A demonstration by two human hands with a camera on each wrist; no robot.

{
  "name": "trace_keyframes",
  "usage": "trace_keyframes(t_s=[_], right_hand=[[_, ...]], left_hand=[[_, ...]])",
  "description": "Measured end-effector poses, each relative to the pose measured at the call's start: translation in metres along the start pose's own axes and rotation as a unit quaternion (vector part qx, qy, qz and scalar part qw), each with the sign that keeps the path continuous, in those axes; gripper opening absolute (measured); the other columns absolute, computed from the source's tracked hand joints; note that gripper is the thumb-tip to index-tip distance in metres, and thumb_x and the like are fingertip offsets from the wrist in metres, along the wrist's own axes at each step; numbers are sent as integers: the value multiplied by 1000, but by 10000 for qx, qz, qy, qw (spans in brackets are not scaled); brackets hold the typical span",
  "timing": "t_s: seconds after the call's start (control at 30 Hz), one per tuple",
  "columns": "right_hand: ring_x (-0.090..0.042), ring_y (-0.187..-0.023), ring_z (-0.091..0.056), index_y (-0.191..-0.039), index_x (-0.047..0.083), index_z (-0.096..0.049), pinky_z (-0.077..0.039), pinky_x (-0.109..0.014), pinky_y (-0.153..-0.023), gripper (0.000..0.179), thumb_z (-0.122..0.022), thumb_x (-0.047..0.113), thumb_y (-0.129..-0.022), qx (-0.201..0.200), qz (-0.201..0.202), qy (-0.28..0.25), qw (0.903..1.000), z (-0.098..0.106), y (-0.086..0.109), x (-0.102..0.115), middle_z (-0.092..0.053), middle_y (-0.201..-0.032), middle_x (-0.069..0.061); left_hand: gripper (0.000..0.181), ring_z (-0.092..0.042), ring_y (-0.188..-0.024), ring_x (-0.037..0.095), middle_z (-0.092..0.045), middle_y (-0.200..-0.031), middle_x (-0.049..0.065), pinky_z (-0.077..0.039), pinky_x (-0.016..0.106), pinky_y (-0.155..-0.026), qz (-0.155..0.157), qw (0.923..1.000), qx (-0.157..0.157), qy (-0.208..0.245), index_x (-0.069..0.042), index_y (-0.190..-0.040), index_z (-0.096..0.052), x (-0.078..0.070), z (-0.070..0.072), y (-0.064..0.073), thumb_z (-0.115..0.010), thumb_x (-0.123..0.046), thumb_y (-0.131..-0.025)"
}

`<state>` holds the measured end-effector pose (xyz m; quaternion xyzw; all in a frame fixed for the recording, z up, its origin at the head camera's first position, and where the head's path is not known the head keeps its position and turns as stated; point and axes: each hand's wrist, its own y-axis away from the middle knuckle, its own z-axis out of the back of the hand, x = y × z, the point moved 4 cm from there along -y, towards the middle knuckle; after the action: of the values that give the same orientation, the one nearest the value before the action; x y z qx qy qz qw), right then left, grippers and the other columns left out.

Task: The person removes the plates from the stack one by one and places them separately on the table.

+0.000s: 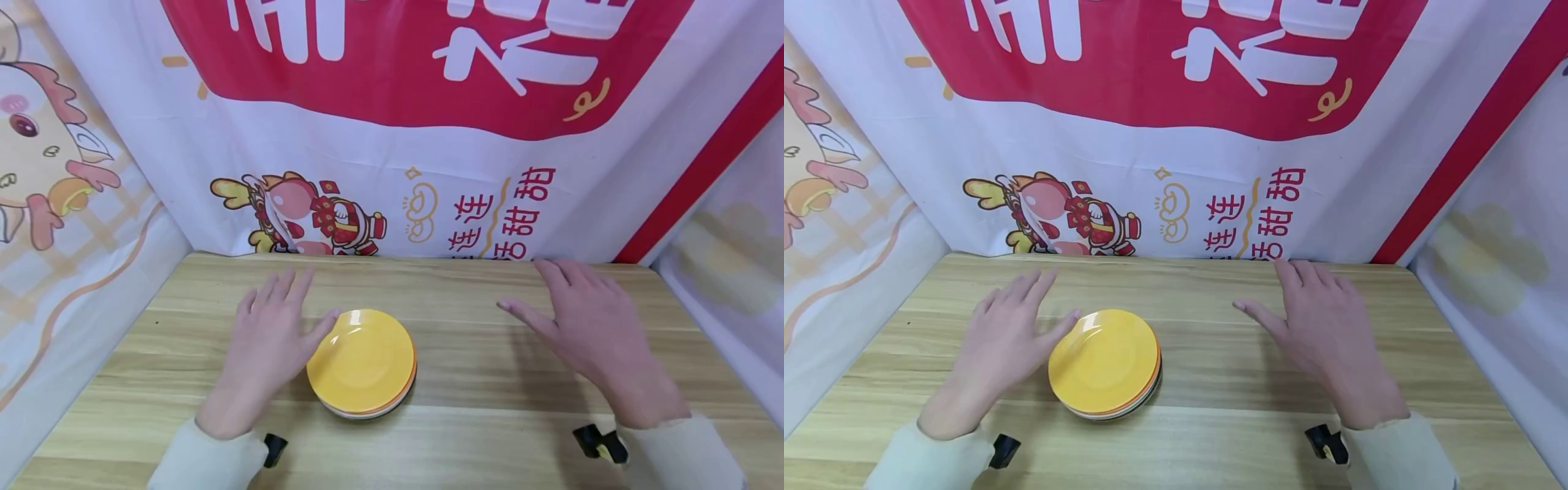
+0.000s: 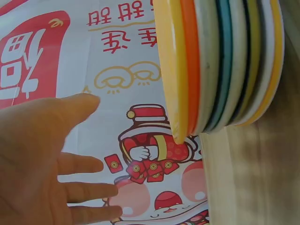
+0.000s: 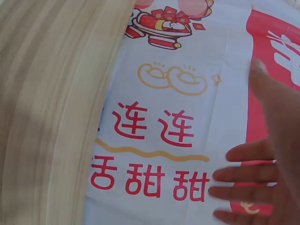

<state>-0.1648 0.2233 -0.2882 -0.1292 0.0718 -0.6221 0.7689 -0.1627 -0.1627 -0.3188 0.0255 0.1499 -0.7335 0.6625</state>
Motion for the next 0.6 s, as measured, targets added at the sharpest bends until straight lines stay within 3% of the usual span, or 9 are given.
trace_keyframes(t_s=[0.07,0.13,0.23,0.3,0.37,0.43,0.53,0.6], right_hand=[[-41,-106,-72,-132,5,-67,-63,-59,-82,68,-70,63,-97,-786,186,-187,9966,6,3,5,-73,-126,-21],[-32,-75,-71,-113,5,-72,-56,-40,-54,52,-74,54,-97,-1535,492,-289,9865,9,6,11,-78,-102,-17],[-22,-57,-64,-99,7,-73,-35,-25,-42,50,-64,56,-102,-2313,995,-482,9666,7,10,19,-77,-84,-11],[-19,-55,-63,-96,7,-73,-34,-25,-40,53,-58,57,-105,-2593,1261,-644,9554,1,12,25,-75,-78,-8],[-17,-58,-67,-95,7,-74,-42,-26,-42,47,-65,53,-103,-2623,1334,-852,9519,-7,13,30,-75,-78,-7],[-17,-64,-71,-96,7,-75,-53,-30,-48,37,-75,44,-98,-2420,1292,-1094,9554,-17,12,36,-77,-81,-7],[-14,-73,-73,-102,9,-76,-62,-32,-59,30,-83,37,-93,-1697,960,-1522,9689,-36,10,47,-79,-89,-5],[-11,-78,-72,-106,12,-76,-63,-31,-66,30,-82,40,-95,-1084,604,-1926,9734,-49,8,54,-78,-92,-1]], left_hand=[[77,-44,-151,52,-48,-164,27,-34,76,-124,64,9994,-60,326,-6,-160,-48,4,1,6,-65,-55,-103],[74,-49,-148,50,-53,-161,25,-39,73,-122,180,9971,-74,739,-5,-157,-52,11,1,14,-64,-55,-104],[75,-51,-148,47,-56,-160,21,-41,71,-121,249,9915,-32,1280,-7,-156,-55,21,-2,27,-62,-61,-104],[77,-49,-149,46,-55,-161,19,-41,71,-122,196,9873,99,1572,-9,-157,-54,26,-7,33,-61,-64,-103],[81,-46,-152,45,-52,-164,17,-39,73,-123,124,9829,325,1806,-12,-159,-50,28,-13,37,-62,-67,-101],[86,-43,-154,45,-48,-167,15,-38,74,-123,82,9775,568,2032,-14,-162,-46,29,-20,40,-66,-68,-98],[96,-42,-156,45,-45,-170,13,-39,74,-122,69,9693,827,2316,-16,-165,-42,30,-32,43,-74,-69,-92],[101,-42,-156,44,-44,-171,10,-39,73,-122,-17,9629,893,2547,-17,-165,-40,31,-41,45,-80,-68,-88]])
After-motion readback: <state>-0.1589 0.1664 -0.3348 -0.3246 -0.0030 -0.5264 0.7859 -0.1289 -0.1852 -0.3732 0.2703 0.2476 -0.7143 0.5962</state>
